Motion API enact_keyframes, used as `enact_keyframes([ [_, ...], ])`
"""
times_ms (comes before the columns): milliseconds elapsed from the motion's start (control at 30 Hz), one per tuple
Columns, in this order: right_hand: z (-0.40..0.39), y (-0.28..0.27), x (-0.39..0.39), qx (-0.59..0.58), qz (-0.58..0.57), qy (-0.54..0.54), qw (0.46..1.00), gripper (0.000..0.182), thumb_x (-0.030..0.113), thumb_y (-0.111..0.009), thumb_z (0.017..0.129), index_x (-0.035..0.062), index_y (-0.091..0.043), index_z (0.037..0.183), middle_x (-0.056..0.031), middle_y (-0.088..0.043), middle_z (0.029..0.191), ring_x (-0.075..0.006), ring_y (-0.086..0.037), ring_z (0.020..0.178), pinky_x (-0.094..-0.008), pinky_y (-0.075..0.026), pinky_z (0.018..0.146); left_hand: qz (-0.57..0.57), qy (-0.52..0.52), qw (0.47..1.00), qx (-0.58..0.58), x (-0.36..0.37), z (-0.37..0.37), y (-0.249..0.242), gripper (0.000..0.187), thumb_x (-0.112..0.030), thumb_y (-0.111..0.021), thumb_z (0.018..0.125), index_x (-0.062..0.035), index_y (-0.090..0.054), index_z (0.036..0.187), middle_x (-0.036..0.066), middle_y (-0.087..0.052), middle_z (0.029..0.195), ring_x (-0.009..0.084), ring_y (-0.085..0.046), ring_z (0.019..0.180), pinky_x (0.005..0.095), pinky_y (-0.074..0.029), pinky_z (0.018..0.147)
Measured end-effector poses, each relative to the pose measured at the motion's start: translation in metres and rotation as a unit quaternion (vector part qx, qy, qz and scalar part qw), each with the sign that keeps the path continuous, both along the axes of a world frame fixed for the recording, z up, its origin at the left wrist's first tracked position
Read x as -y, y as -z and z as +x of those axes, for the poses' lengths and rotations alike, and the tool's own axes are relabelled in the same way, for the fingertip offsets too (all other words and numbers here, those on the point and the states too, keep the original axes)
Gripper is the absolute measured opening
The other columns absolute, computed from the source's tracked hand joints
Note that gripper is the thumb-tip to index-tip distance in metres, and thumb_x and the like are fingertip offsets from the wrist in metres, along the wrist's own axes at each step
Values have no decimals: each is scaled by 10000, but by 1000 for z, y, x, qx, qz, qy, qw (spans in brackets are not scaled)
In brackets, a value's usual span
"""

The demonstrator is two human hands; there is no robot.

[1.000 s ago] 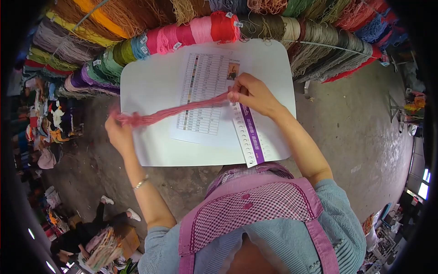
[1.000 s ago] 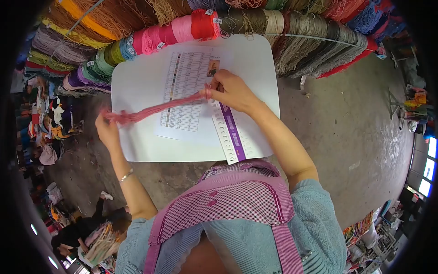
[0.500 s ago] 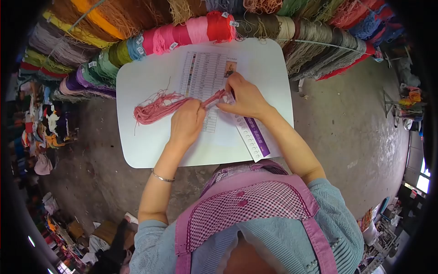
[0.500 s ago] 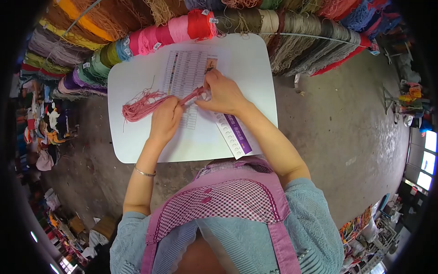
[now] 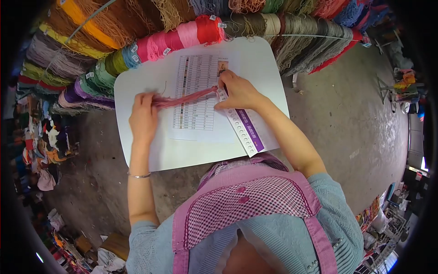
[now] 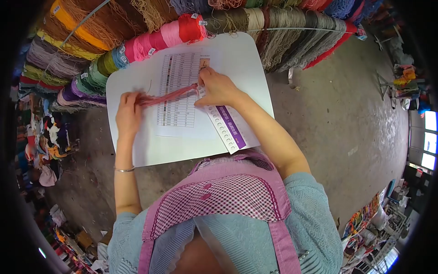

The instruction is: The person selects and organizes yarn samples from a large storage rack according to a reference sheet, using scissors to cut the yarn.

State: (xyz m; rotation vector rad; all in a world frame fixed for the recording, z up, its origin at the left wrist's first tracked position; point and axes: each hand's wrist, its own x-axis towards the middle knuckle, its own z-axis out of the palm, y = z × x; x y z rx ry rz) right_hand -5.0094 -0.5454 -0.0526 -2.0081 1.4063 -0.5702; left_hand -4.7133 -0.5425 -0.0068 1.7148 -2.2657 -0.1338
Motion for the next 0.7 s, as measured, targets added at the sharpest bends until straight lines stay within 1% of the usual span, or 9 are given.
enact_keyframes([
  [67, 1, 0, 1, -5, 6, -10, 1000, 535, 321, -771, 559, 44, -489, 919, -164, -523, 986, -346, -566, 880, -412, -466, 755, -5, 59, 989, -136, 5, -32, 9, 317, -50, -521, 786, -33, -595, 1094, 172, -598, 1044, 334, -591, 915, 406, -490, 752],
  [133, 3, 2, 0, -19, -5, -3, 1000, 528, 313, -767, 560, 44, -489, 919, -164, -524, 989, -346, -566, 882, -408, -467, 750, 91, 83, 958, -258, -1, -75, 23, 315, -69, -537, 790, -28, -601, 1096, 191, -621, 979, 345, -609, 844, 412, -489, 734],
  [200, 4, 0, 1, -23, 0, -1, 1000, 520, 308, -764, 562, 45, -489, 917, -162, -526, 988, -343, -568, 881, -405, -468, 748, 123, 101, 953, -258, -3, -106, 26, 248, -92, -550, 790, 1, -624, 1008, 210, -625, 858, 367, -609, 768, 429, -478, 703],
  [233, 4, 0, 0, -25, 7, 1, 1000, 513, 303, -760, 563, 46, -489, 914, -159, -527, 987, -341, -569, 879, -402, -469, 745, 124, 100, 953, -259, -1, -107, 31, 248, -92, -550, 790, 1, -624, 1008, 210, -625, 858, 367, -609, 768, 429, -478, 703],
  [300, 3, 0, 1, -21, 1, 0, 1000, 505, 298, -756, 563, 47, -491, 913, -153, -530, 984, -337, -571, 875, -399, -469, 742, 88, 112, 964, -225, 4, -108, 42, 191, -123, -561, 787, 10, -649, 892, 209, -620, 806, 374, -600, 757, 438, -465, 675],
  [400, 2, 4, 1, -7, -10, -4, 1000, 502, 295, -751, 567, 53, -491, 922, -144, -530, 981, -333, -572, 865, -393, -465, 736, 103, 107, 974, -171, 3, -92, 33, 181, -152, -562, 790, 0, -658, 812, 201, -621, 799, 368, -597, 737, 437, -461, 656],
  [500, 1, 1, 0, 6, -13, -5, 1000, 488, 286, -744, 564, 54, -500, 918, -139, -533, 976, -329, -574, 864, -391, -465, 734, 86, 82, 979, -163, 5, -58, 22, 189, -174, -567, 789, -14, -662, 822, 183, -608, 699, 312, -608, 653, 395, -465, 608],
  [567, 1, 0, 0, 14, -8, -2, 1000, 471, 275, -737, 557, 52, -509, 904, -136, -539, 972, -324, -578, 868, -391, -470, 737, 233, -3, 953, -192, 10, -27, 19, 175, -147, -573, 782, -19, -670, 851, 156, -595, 634, 278, -604, 603, 353, -470, 603],
  [700, 1, 4, 1, 11, -8, 4, 1000, 452, 271, -727, 563, 51, -513, 894, -136, -540, 961, -319, -578, 862, -388, -471, 732, 241, -61, 930, -271, 11, 12, 21, 171, -109, -588, 766, -22, -676, 884, 128, -625, 707, 248, -615, 645, 311, -480, 639],
])
